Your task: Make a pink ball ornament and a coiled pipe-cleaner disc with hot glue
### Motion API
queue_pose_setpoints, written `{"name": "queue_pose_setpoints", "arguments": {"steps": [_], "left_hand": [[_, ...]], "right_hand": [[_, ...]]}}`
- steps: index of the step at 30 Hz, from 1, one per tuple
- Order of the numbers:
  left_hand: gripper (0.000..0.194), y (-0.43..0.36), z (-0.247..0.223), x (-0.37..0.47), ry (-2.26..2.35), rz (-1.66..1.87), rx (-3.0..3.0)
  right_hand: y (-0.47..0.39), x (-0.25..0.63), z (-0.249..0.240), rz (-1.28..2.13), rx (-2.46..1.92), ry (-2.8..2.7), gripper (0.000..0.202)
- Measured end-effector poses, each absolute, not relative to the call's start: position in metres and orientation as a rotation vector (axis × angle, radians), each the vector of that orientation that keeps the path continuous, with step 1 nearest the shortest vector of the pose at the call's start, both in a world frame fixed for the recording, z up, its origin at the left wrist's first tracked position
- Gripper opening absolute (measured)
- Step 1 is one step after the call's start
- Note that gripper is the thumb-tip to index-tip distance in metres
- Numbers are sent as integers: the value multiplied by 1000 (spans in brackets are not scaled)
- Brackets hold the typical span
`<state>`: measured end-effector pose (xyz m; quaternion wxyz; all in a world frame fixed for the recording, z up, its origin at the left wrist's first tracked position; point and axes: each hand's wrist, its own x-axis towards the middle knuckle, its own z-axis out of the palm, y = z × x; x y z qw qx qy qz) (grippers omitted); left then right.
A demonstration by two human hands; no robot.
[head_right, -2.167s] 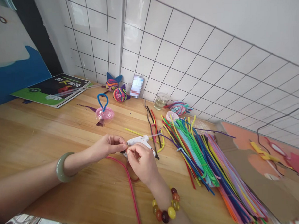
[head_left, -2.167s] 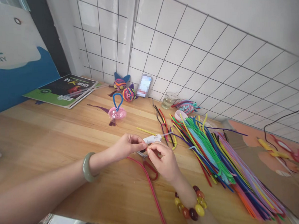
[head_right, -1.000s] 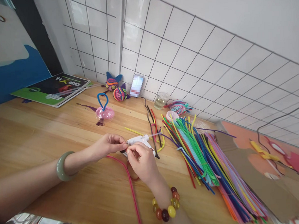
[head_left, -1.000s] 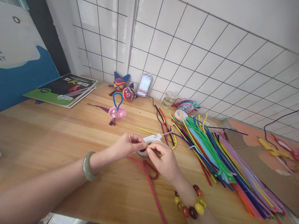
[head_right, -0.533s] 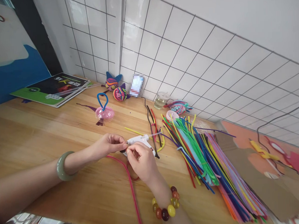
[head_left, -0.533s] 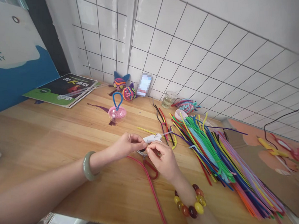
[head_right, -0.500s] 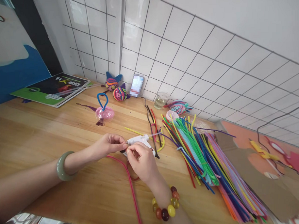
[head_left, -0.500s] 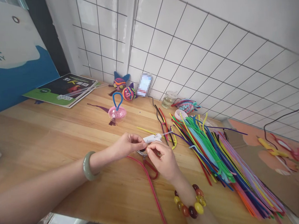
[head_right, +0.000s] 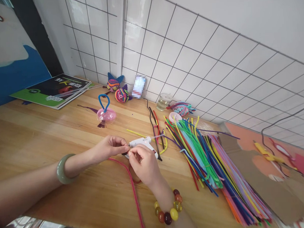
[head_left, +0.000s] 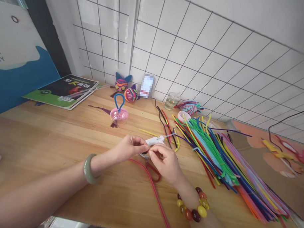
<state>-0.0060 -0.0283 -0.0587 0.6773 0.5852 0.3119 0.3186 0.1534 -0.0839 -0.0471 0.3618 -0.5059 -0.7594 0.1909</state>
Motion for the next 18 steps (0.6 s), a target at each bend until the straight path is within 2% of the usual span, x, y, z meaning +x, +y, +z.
{"name": "queue_pose_setpoints", "arguments": {"steps": [18], "left_hand": [[25,-29,-58,-7,705,703,1337]], "right_hand": [[-84,153,-46,501,-1308,-1946,16]]}}
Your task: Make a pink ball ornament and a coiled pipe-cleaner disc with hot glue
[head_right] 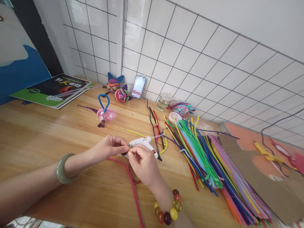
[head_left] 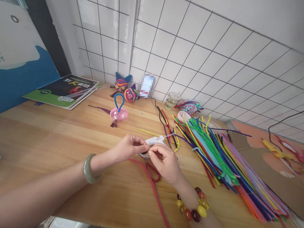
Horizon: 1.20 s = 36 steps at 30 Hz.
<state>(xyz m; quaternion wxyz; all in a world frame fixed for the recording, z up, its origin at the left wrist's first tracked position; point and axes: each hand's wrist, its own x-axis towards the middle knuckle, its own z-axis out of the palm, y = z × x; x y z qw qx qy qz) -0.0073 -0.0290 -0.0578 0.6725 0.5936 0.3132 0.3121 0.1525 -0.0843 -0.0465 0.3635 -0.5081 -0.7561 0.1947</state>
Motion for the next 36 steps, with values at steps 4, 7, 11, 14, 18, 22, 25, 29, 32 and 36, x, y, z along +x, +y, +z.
{"name": "queue_pose_setpoints", "arguments": {"steps": [4,7,11,14,18,22,25,29,32,36], "left_hand": [[24,-29,-58,-8,703,709,1351],[25,-29,-58,-8,711,711,1357],[26,-28,-60,-7,716,700,1360],[26,-28,-60,-7,718,700,1354],[25,-28,-58,-7,718,700,1338],[23,-29,-55,-7,719,694,1309],[24,-29,-55,-7,725,689,1298],[23,-29,-57,-7,728,688,1303],[23,-28,-58,-8,735,685,1311],[23,-28,-56,-9,754,679,1328]], "right_hand": [[-84,153,-47,510,-1310,-1948,16],[-84,153,-48,517,-1308,-1939,16],[-84,153,-47,525,-1312,-1942,16],[-84,153,-47,533,-1317,-1945,16],[-84,153,-47,539,-1317,-1946,16],[-85,153,-47,545,-1313,-1947,16],[-85,154,-47,552,-1307,-1944,16],[-84,154,-47,556,-1314,-1943,16],[-84,155,-48,559,-1319,-1941,17],[-83,155,-48,576,-1331,-1936,18]]}}
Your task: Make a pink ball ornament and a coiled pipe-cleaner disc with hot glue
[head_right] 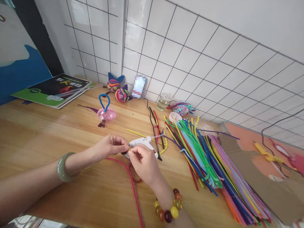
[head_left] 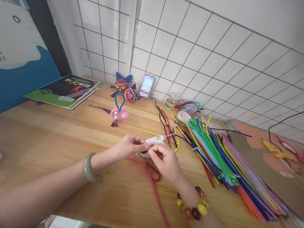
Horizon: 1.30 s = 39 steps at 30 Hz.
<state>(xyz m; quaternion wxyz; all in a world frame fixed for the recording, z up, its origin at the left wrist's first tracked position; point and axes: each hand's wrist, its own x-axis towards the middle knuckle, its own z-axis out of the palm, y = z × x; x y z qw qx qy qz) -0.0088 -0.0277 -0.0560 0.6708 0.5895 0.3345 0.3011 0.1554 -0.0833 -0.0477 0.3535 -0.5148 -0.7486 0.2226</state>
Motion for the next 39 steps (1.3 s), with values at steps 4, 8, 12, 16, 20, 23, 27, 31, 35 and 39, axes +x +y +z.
{"name": "queue_pose_setpoints", "arguments": {"steps": [4,8,12,16,20,23,27,31,35,39], "left_hand": [[22,-28,-54,-9,758,663,1315],[23,-29,-52,-9,765,648,1270],[24,-28,-52,-10,753,644,1222],[23,-27,-56,-11,719,657,1158],[22,-25,-60,-11,688,708,1093],[21,-26,-60,-11,686,733,1049],[23,-27,-58,-11,692,755,1012],[24,-28,-57,-12,678,757,999],[25,-28,-57,-12,670,758,978],[25,-29,-57,-11,672,765,956]], "right_hand": [[-83,156,-47,595,-1344,-1929,19],[-82,156,-47,615,-1365,-1888,23],[-81,157,-48,622,-1374,-1830,24],[-80,157,-45,587,-1345,-1775,21],[-84,153,-42,466,-1250,-1772,17],[-87,150,-43,372,-1185,-1831,19],[-88,149,-48,326,-1110,-1915,28],[-87,149,-52,302,-1077,-1941,33],[-86,148,-55,273,-1052,-1952,35],[-87,147,-57,268,-1085,-1929,33]]}}
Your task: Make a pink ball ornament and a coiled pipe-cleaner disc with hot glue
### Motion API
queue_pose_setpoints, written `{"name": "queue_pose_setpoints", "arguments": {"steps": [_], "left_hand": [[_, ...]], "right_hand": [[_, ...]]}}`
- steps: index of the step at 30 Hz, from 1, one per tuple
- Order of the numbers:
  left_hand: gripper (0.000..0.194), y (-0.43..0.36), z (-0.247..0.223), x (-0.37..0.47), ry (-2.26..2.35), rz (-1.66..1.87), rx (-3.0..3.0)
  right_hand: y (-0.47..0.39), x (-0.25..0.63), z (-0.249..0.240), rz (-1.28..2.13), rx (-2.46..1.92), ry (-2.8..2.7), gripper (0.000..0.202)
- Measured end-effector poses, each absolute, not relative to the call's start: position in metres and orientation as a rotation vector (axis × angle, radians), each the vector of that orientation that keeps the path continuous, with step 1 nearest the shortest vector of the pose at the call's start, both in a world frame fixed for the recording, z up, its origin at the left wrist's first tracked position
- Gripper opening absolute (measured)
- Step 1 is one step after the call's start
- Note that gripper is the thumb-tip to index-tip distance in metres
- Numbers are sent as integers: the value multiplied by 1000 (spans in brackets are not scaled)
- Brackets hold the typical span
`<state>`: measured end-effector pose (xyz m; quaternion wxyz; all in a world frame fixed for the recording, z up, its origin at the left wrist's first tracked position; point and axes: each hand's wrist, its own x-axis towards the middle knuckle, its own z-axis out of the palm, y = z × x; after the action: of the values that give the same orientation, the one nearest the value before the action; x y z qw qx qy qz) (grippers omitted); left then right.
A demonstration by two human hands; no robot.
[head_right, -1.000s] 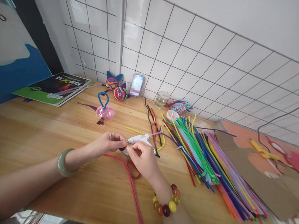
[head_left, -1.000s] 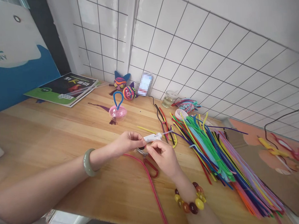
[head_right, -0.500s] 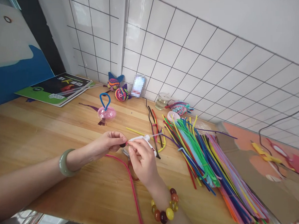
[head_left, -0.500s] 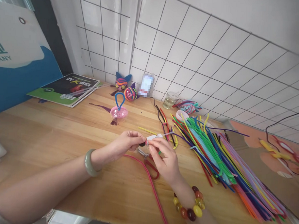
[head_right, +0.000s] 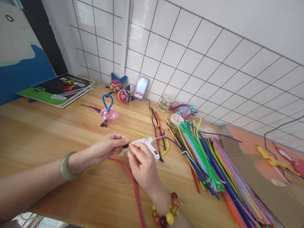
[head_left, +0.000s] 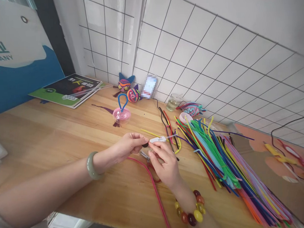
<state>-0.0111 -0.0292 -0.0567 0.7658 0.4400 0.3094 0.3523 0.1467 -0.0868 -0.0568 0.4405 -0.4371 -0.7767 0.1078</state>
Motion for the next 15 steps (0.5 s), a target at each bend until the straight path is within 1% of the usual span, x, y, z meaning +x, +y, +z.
{"name": "queue_pose_setpoints", "arguments": {"steps": [7,11,15], "left_hand": [[24,-38,-55,-5,709,805,887],[24,-43,-55,-3,691,823,869],[24,-47,-58,0,673,851,827]], "right_hand": [[-90,136,-57,435,-1218,-1694,23],[-92,130,-58,460,-1292,-1537,18],[-93,128,-60,458,-1310,-1470,17]]}}
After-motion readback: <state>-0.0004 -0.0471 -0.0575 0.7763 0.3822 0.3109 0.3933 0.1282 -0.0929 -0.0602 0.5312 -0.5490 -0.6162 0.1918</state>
